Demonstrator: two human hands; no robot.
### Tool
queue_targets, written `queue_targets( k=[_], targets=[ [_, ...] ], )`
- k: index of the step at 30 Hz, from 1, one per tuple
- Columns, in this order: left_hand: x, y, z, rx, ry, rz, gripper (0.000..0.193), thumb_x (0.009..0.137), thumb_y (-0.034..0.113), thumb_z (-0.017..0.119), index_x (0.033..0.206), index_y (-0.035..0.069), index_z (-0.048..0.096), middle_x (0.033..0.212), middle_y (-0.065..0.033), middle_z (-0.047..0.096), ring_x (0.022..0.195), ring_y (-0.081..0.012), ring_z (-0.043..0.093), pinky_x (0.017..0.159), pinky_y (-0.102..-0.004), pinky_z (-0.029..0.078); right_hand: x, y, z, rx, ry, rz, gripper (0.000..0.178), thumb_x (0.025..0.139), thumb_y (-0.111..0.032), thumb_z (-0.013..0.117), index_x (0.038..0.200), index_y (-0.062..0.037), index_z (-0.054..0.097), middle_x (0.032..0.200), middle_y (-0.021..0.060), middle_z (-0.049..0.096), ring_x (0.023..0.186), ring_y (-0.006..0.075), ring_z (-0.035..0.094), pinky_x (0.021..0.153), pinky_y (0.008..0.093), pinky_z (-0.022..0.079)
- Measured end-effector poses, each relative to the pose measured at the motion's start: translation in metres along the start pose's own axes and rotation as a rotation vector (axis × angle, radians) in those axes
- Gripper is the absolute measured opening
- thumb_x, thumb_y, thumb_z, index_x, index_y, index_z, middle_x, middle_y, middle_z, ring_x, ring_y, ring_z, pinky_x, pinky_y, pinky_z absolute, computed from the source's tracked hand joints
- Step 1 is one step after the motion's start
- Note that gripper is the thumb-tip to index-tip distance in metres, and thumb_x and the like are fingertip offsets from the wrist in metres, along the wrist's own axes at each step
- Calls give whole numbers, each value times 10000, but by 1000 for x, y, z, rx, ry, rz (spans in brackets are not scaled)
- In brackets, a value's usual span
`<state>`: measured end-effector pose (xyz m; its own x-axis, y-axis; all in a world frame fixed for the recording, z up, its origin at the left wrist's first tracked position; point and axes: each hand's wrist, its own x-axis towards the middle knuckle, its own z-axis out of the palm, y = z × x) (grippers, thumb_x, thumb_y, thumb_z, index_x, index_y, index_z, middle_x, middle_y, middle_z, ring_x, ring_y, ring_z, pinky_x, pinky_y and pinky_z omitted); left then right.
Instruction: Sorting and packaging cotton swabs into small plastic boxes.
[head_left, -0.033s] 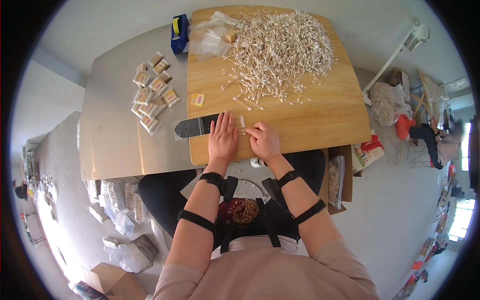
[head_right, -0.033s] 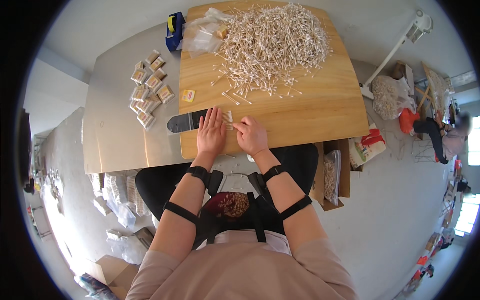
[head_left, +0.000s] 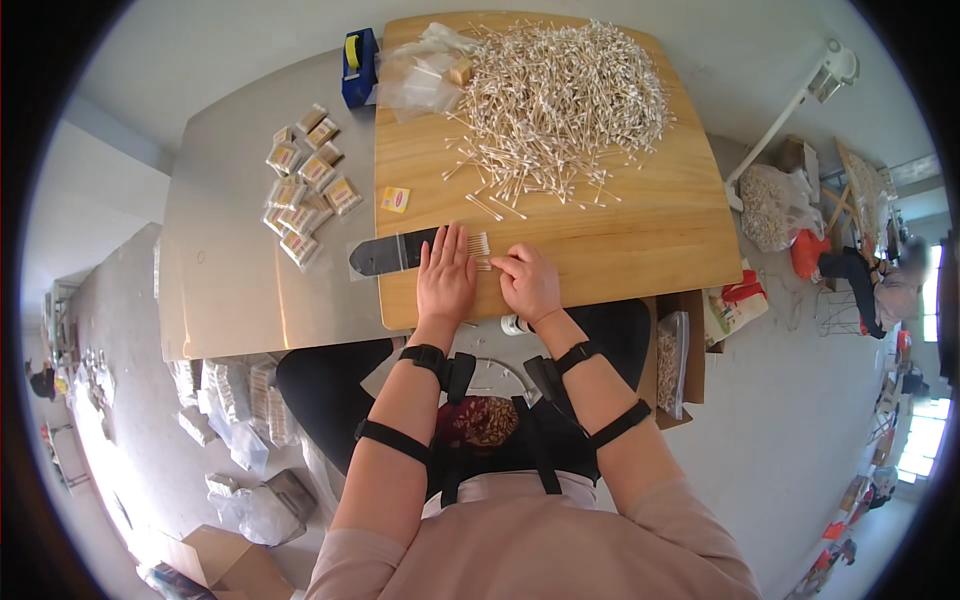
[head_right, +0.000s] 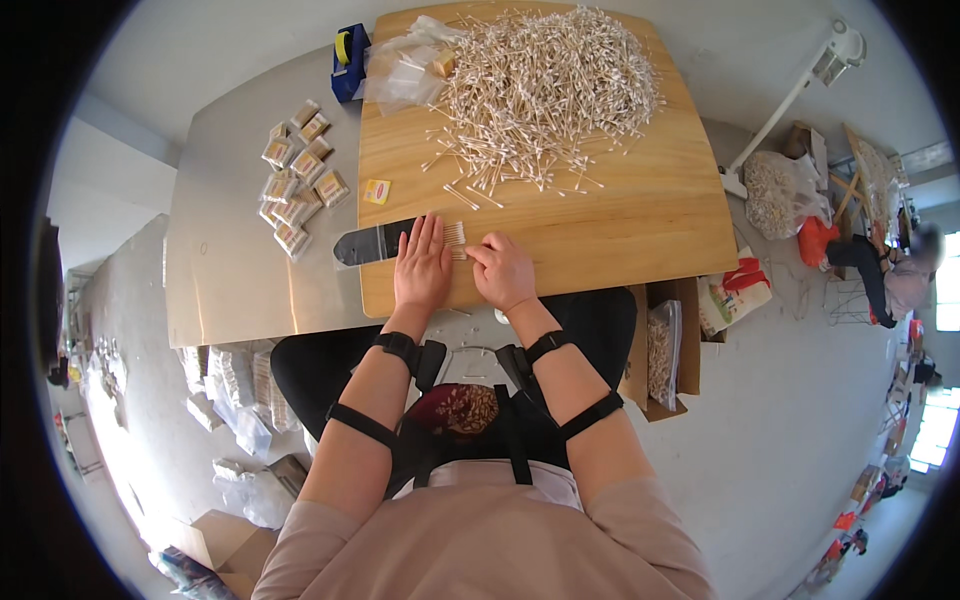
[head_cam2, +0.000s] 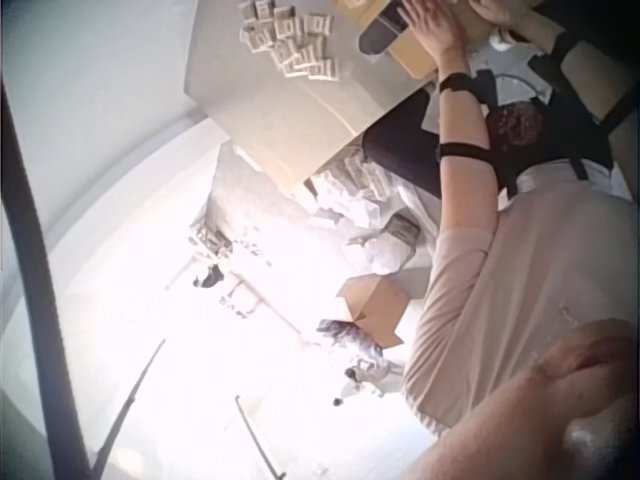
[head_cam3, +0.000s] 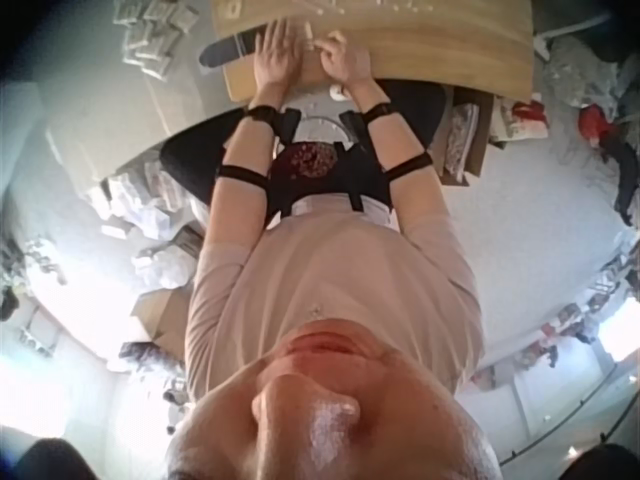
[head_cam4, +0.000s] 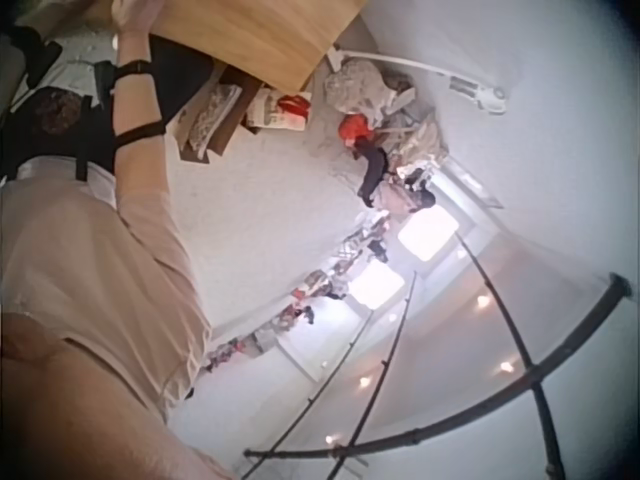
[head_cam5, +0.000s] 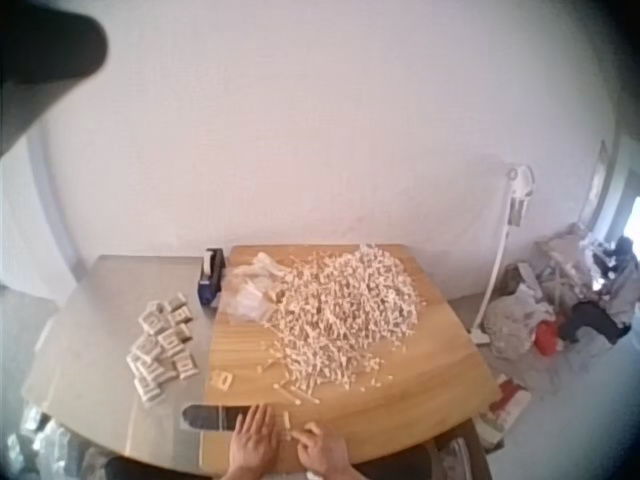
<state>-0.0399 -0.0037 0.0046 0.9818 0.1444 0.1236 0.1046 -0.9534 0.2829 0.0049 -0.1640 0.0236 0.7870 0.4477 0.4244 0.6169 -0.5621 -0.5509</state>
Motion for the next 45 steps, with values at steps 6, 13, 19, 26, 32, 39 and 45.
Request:
queue_targets(
  k=[6,13,19,26,32,39,45],
  targets=[
    [0,0,0,7,9,2,536,1012,313,398,1497,90,359,1563,-72,348,1461,-220,286,1202,-431,193,2,0,2,-5,23,28,281,741,-37,634,973,-156,738,841,56,582,793,263,613,679,386,532],
    [-2,-2,2,13,0,7,543,1004,296,423,1500,87,353,1562,-74,349,1459,-227,290,1197,-437,209,0,-1,5,-38,-18,44,296,747,-40,635,991,-167,743,863,61,574,801,259,611,707,393,528],
    [0,-1,3,-2,37,19,530,1004,303,425,1483,80,383,1550,-79,370,1451,-226,308,1193,-440,215,0,-1,2,-4,-32,76,312,746,-24,620,995,-162,747,896,71,587,827,268,616,704,390,529],
    [1,0,0,7,20,3,533,1005,308,420,1487,85,376,1560,-78,353,1456,-226,297,1197,-439,206,1,-1,1,-28,-41,70,273,751,-25,618,957,-152,745,885,73,592,832,269,619,698,387,529],
    [-1,-1,1,14,17,24,547,1001,305,425,1493,74,361,1555,-81,358,1460,-234,286,1202,-438,192,-1,1,4,-11,-19,46,224,750,-57,646,925,-157,743,858,58,585,820,265,617,688,394,532],
    [-2,2,-4,-25,10,9,539,997,289,424,1481,59,374,1547,-100,371,1450,-248,309,1192,-446,216,0,-1,2,-2,-16,59,215,750,-49,645,908,-158,741,849,53,584,805,260,616,671,395,534],
    [-1,0,-1,-17,27,8,520,1008,300,408,1474,70,393,1545,-88,375,1446,-242,316,1193,-447,215,1,-1,2,-17,-14,40,224,744,-43,642,907,-161,741,837,54,580,790,260,616,664,392,533]
  ],
)
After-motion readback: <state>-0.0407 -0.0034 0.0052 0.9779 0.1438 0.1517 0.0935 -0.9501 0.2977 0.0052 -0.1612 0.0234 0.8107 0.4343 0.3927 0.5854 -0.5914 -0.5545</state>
